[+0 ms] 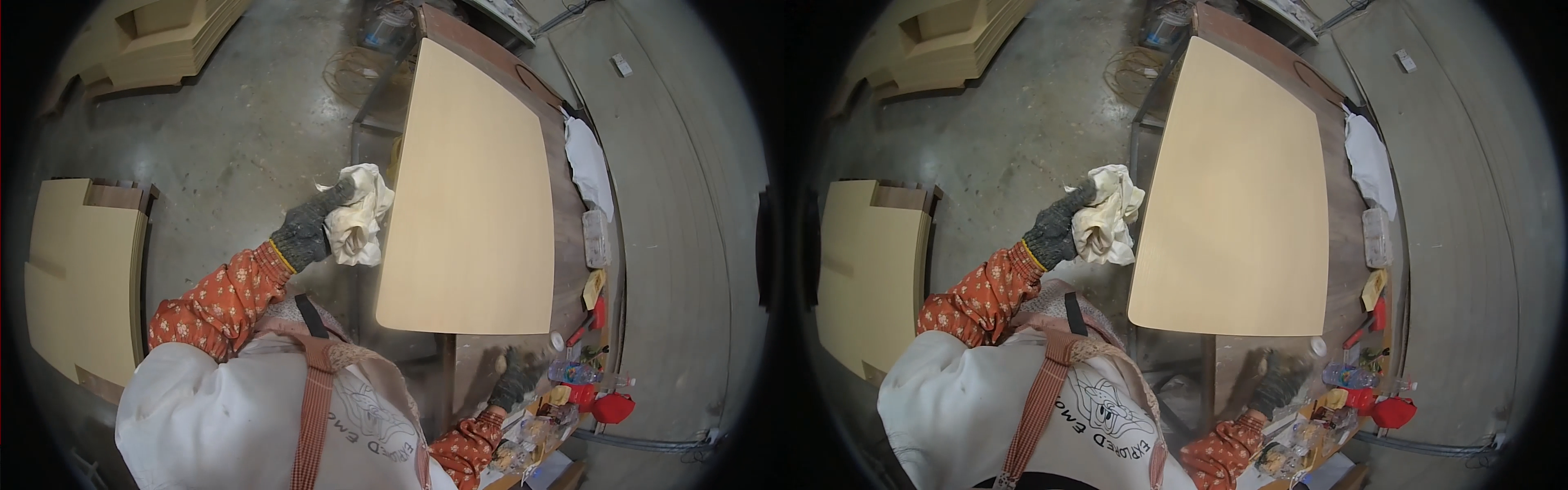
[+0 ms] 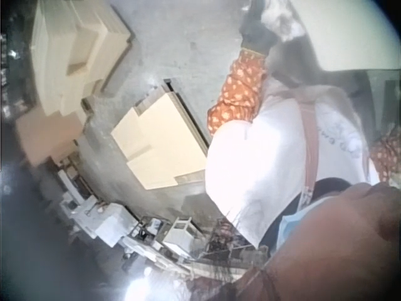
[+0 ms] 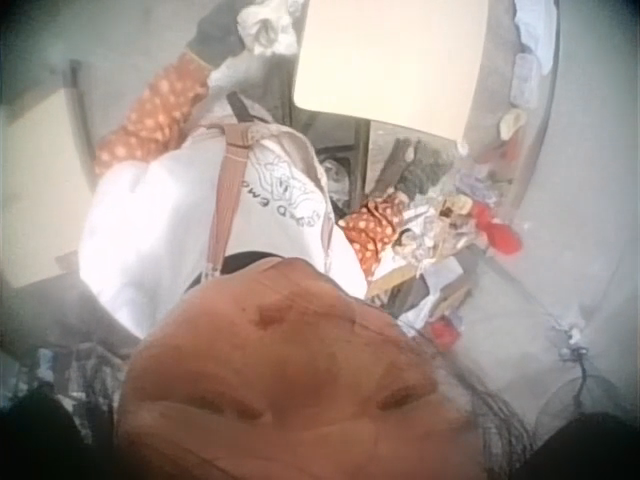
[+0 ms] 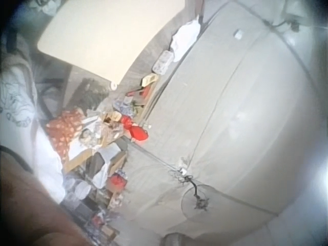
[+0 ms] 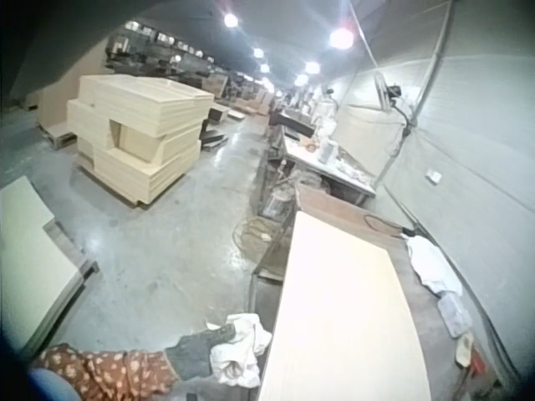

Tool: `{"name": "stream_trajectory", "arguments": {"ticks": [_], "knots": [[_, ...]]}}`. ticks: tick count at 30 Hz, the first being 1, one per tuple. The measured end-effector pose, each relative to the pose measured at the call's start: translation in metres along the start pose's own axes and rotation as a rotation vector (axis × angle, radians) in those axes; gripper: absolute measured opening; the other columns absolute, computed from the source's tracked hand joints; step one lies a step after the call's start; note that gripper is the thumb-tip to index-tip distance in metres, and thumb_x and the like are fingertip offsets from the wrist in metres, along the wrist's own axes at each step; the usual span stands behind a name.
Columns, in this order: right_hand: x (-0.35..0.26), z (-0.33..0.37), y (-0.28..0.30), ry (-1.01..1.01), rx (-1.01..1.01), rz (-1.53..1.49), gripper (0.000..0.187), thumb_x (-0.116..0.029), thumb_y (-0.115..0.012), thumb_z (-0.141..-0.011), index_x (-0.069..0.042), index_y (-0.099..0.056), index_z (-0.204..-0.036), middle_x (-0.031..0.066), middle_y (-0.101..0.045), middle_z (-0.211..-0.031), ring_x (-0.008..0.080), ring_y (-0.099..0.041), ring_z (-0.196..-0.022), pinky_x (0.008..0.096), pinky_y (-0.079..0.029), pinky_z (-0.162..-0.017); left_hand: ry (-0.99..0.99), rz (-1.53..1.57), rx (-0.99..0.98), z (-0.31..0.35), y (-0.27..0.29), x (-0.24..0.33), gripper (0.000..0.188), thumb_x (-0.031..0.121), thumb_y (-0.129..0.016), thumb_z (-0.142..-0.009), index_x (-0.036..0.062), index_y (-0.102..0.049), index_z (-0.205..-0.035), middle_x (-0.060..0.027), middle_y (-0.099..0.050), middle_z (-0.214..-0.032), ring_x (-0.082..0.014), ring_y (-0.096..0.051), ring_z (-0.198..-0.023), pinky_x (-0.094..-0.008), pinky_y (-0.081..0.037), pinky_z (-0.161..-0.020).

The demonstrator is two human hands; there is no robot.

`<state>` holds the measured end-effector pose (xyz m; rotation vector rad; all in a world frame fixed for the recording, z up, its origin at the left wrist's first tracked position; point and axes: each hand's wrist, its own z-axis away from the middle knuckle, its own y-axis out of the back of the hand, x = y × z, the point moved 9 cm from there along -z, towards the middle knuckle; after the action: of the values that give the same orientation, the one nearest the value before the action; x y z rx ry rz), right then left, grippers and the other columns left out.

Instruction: The person wipes a rectangular tabletop with a cloth and a sanding block, occasionally applying a liquid from a bottle.

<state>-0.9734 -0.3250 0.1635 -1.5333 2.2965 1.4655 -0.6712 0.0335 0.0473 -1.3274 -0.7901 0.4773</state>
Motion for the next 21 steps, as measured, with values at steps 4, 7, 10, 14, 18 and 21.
{"name": "stream_trajectory", "arguments": {"ticks": [4,7,10,14,18,21], "knots": [[-0.162,0.007,-0.041,0.476,-0.264,-0.079,0.063,-0.023,-0.077,-0.063,-0.007,-0.056,-0.119,0.0101,-0.061,-0.086,0.0258,-0.058,-0.083,0.0389,-0.047,-0.077,-0.012,0.032,0.069,0.006,-0.001,-0.007,0.037,0.024,-0.049,-0.095,0.0015,-0.047,-0.125,-0.0154,-0.058,-0.109,-0.0268,-0.062,-0.091,-0.0369,-0.056,-0.073],[-0.235,0.023,-0.084,0.725,-0.458,0.065,0.063,-0.021,-0.073,-0.062,-0.009,-0.055,-0.122,0.0103,-0.058,-0.078,0.0286,-0.056,-0.076,0.0419,-0.044,-0.069,0.032,0.127,-0.074,0.006,-0.021,-0.011,0.032,0.024,-0.05,-0.094,0.0032,-0.048,-0.119,-0.0118,-0.057,-0.101,-0.0221,-0.059,-0.093,-0.0343,-0.053,-0.074],[-0.285,0.044,-0.112,0.898,-0.49,0.262,0.063,-0.02,-0.067,-0.061,-0.012,-0.055,-0.122,0.011,-0.058,-0.078,0.0292,-0.055,-0.073,0.0428,-0.041,-0.064,-0.04,-0.237,-0.072,-0.001,-0.033,-0.007,0.036,0.024,-0.059,-0.09,0.0049,-0.049,-0.12,-0.007,-0.06,-0.098,-0.0168,-0.06,-0.087,-0.0305,-0.052,-0.072],[-0.326,0.062,-0.137,0.961,-0.47,0.261,0.062,-0.018,-0.064,-0.061,-0.015,-0.056,-0.122,0.009,-0.057,-0.076,0.0275,-0.053,-0.071,0.0422,-0.037,-0.061,-0.185,-0.557,0.179,0.01,-0.007,0.011,0.028,0.013,-0.068,-0.085,0.0022,-0.064,-0.11,-0.0074,-0.065,-0.108,-0.0106,-0.059,-0.098,-0.0249,-0.049,-0.083],[-0.323,0.06,-0.141,0.93,-0.436,0.204,0.056,-0.028,-0.07,-0.066,-0.017,-0.059,-0.121,0.0104,-0.057,-0.074,0.027,-0.055,-0.068,0.0403,-0.042,-0.062,-0.339,-0.768,0.034,0.023,-0.07,0.036,0.037,0.009,-0.07,-0.082,0.0042,-0.058,-0.117,-0.0064,-0.063,-0.111,-0.013,-0.058,-0.101,-0.0265,-0.046,-0.09],[-0.316,0.061,-0.129,0.81,-0.4,-0.022,0.068,-0.022,-0.077,-0.06,-0.014,-0.056,-0.124,0.0105,-0.06,-0.079,0.0287,-0.057,-0.072,0.0392,-0.046,-0.067,-0.44,-0.835,-0.092,0.016,-0.082,0.043,0.031,0.007,-0.068,-0.084,0.0002,-0.061,-0.113,-0.0095,-0.065,-0.109,-0.0116,-0.06,-0.098,-0.0279,-0.049,-0.088]]}}
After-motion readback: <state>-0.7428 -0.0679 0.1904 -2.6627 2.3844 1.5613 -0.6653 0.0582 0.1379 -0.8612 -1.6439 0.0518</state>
